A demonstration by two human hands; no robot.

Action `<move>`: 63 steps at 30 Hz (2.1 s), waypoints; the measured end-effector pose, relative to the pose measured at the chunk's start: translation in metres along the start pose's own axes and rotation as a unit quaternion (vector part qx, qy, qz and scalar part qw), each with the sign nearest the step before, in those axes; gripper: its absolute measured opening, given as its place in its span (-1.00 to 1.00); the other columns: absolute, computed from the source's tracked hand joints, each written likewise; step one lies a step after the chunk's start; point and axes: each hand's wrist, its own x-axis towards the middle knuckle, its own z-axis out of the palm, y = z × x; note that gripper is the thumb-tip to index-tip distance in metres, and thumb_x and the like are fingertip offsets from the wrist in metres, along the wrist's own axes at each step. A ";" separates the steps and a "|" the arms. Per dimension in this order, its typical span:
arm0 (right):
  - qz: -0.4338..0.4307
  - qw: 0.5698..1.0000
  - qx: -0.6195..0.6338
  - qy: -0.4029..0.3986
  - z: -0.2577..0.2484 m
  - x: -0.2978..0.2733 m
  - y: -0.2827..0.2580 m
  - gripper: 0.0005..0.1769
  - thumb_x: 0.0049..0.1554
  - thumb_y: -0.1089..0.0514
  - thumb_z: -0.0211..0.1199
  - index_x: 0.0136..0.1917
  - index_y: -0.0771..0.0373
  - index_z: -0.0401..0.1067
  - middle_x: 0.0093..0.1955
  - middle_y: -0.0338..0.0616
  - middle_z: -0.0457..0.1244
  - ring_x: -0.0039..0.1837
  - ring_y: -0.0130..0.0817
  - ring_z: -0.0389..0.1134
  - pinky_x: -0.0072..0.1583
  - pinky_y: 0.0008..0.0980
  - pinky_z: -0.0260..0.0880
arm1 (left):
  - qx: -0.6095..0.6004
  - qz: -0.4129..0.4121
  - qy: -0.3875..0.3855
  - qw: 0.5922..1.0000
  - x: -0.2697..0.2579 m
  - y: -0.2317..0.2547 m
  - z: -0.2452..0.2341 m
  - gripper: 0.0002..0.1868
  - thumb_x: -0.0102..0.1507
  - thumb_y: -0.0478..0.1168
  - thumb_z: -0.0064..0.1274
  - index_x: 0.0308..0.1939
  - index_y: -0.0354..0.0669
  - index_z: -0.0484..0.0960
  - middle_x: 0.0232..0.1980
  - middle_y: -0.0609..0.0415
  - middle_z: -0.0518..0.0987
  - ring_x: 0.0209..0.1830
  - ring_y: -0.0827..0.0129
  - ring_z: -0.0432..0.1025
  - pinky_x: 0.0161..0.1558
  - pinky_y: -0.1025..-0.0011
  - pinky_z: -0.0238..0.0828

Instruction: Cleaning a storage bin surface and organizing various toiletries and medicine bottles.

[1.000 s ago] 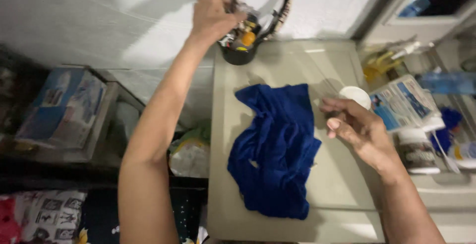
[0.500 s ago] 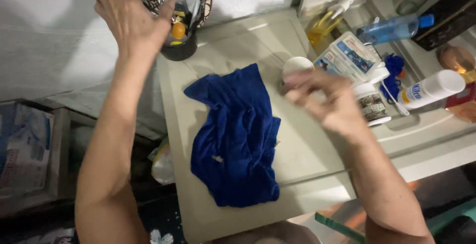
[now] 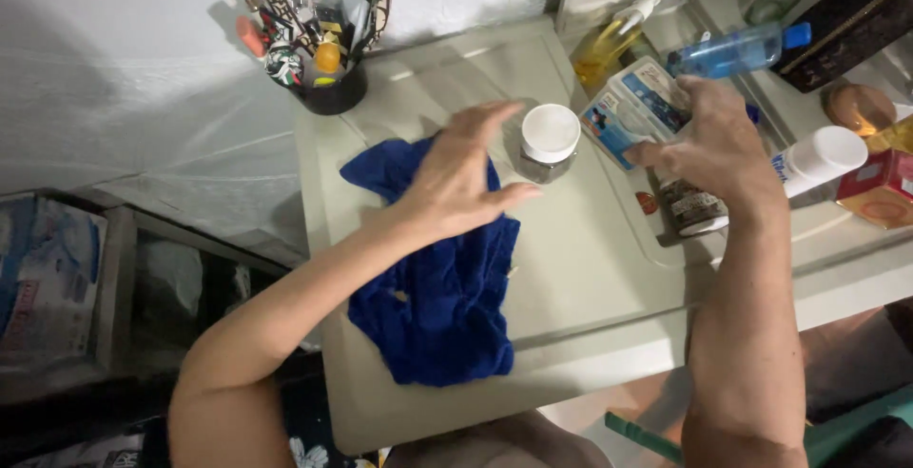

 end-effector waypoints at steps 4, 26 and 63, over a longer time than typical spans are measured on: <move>-0.034 0.993 0.100 0.060 0.003 0.000 0.008 0.17 -0.26 0.00 0.66 0.50 0.44 0.22 0.37 0.27 0.23 0.40 0.09 0.27 0.40 -0.13 0.30 | -0.032 0.041 0.003 0.999 0.008 0.018 0.011 -0.01 0.16 0.18 0.30 0.48 -0.21 0.17 0.47 -0.36 0.26 0.50 -0.26 0.16 0.47 -0.08 0.07; -0.352 0.911 0.214 -0.003 0.017 -0.113 -0.067 0.26 -0.35 0.25 0.60 0.52 0.31 0.00 0.48 0.26 0.03 0.54 0.19 0.08 0.54 -0.03 0.09 | 0.005 -0.064 0.222 0.973 -0.129 0.045 -0.018 -0.79 0.30 -0.32 0.21 -0.02 -0.31 0.59 -0.07 -0.10 0.57 -0.07 0.01 0.51 -0.03 0.21 0.45; -0.298 0.788 0.537 -0.033 0.038 -0.128 -0.064 0.26 -0.12 0.29 0.60 0.65 0.31 -0.12 0.54 0.04 0.02 0.60 -0.17 0.12 0.66 -0.15 0.19 | -0.837 -0.267 0.059 0.474 -0.063 0.016 0.096 -0.53 0.45 -0.05 -0.23 0.25 -0.34 0.52 0.17 -0.17 0.61 0.12 0.07 0.52 0.20 0.08 0.50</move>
